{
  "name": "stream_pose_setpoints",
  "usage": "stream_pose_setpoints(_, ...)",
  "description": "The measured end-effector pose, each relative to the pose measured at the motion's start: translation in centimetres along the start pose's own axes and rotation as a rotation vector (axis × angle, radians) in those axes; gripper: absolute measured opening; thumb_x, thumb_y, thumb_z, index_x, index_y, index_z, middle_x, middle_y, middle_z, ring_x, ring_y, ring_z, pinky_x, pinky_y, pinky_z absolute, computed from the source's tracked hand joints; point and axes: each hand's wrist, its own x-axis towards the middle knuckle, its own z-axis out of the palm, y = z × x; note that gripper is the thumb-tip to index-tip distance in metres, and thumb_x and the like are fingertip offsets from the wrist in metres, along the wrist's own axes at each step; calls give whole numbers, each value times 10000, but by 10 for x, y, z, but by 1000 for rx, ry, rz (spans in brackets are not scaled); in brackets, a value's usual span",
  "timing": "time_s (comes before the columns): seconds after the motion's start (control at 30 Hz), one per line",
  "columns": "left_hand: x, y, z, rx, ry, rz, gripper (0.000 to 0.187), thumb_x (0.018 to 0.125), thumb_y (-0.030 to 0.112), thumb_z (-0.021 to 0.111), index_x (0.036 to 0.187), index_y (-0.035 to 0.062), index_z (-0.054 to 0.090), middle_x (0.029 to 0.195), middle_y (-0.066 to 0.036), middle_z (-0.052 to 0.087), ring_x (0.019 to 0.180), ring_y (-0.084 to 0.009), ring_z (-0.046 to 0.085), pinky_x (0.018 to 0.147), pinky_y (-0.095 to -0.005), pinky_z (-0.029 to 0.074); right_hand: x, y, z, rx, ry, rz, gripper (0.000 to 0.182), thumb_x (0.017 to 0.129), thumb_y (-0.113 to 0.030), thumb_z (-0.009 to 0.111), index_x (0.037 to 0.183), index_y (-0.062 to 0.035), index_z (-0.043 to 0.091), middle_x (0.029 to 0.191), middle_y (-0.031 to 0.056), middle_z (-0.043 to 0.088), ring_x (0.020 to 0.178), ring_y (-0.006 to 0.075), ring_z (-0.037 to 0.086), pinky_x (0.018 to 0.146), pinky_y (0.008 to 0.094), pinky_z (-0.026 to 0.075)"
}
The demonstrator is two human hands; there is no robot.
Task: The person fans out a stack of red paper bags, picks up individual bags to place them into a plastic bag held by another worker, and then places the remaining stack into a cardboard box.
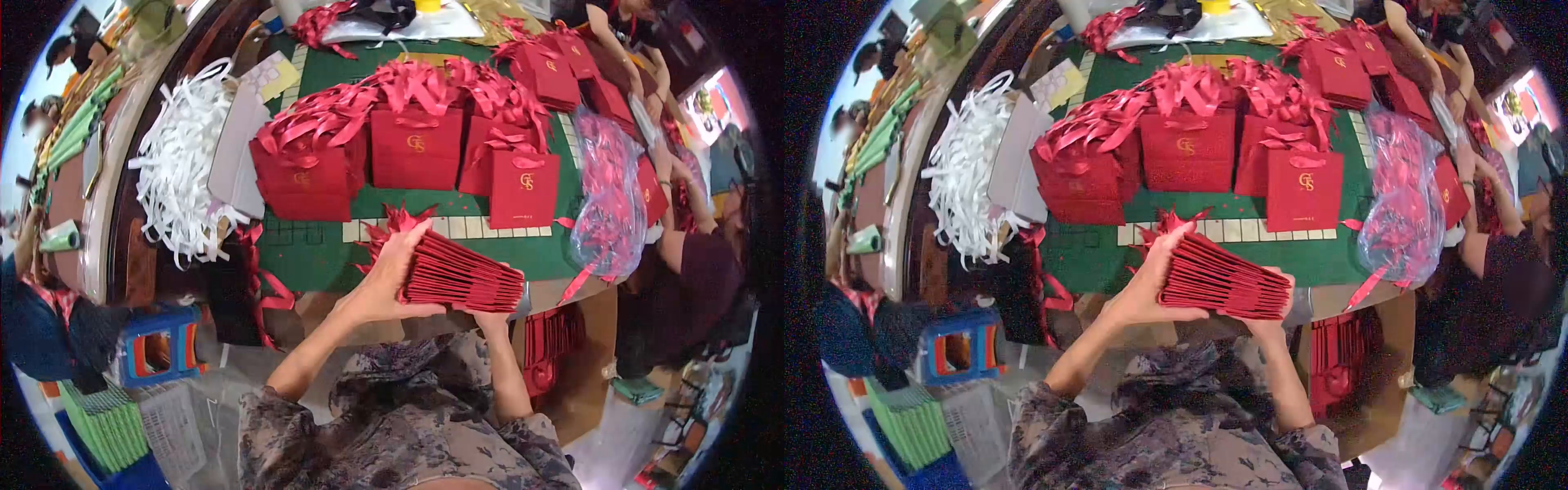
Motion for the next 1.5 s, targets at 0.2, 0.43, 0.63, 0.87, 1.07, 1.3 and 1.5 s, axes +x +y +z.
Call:
stream_pose_setpoints(0.2, -43, 14, -14, 45, 165, -144, 1308, 508, 414, 910, 1496, 32, 144, 1437, -194, 312, 1326, -357, 312, 1101, -452, 270, -45, 68, -15, 63, 51, 273, 1145, 360, -483, 955, 1238, -28, 377, 1118, 69, 545, 1064, 219, 530, 957, 394, 429)
stream_pose_setpoints(0.43, -101, 19, 6, -4, 495, -247, 788, 651, 191, 846, 1335, 53, 480, 1311, -150, 461, 1197, -322, 463, 990, -413, 395, -25, 18, -15, 190, -23, 391, 1172, 438, -467, 930, 1364, -39, 354, 1305, 102, 518, 1203, 253, 493, 1043, 421, 397)
stream_pose_setpoints(0.63, -119, 21, 43, -43, 631, -87, 259, 682, 43, 761, 922, 71, 669, 949, -76, 616, 885, -258, 599, 767, -356, 487, -47, 52, -46, -195, -73, 176, 922, 583, -164, 873, 1361, -19, 401, 1286, 116, 533, 1134, 254, 550, 996, 412, 458)
stream_pose_setpoints(0.87, -124, 38, 75, -313, 459, -267, 258, 755, 13, 716, 1003, 44, 649, 939, -93, 615, 892, -243, 616, 755, -348, 507, -28, 17, -33, -129, 42, 311, 847, 614, -119, 842, 1337, -10, 413, 1286, 124, 527, 1115, 259, 556, 985, 397, 450)
stream_pose_setpoints(1.07, -114, 34, 83, -557, 581, -511, 319, 816, 15, 679, 1117, 18, 576, 1018, -101, 601, 942, -160, 630, 778, -282, 509, -8, -2, -17, -284, 169, 368, 792, 609, -82, 812, 1311, 3, 457, 1261, 112, 549, 1137, 246, 537, 1026, 390, 403)
stream_pose_setpoints(1.3, -103, 15, 50, -395, 577, -516, 245, 822, 17, 654, 1049, -5, 565, 990, -80, 577, 946, -132, 609, 796, -258, 488, 26, -10, -10, 241, 224, 512, 665, 842, -265, 692, 1379, -31, 376, 1333, 75, 491, 1186, 233, 512, 1034, 388, 415)
stream_pose_setpoints(1.5, -67, 18, 13, -525, 591, -397, 292, 857, -35, 592, 1147, -20, 567, 1088, -92, 604, 979, -147, 606, 878, -273, 479, 41, -24, -16, 494, 174, 783, 622, 970, -458, 478, 1443, -79, 336, 1438, 88, 426, 1287, 271, 457, 1078, 435, 385)
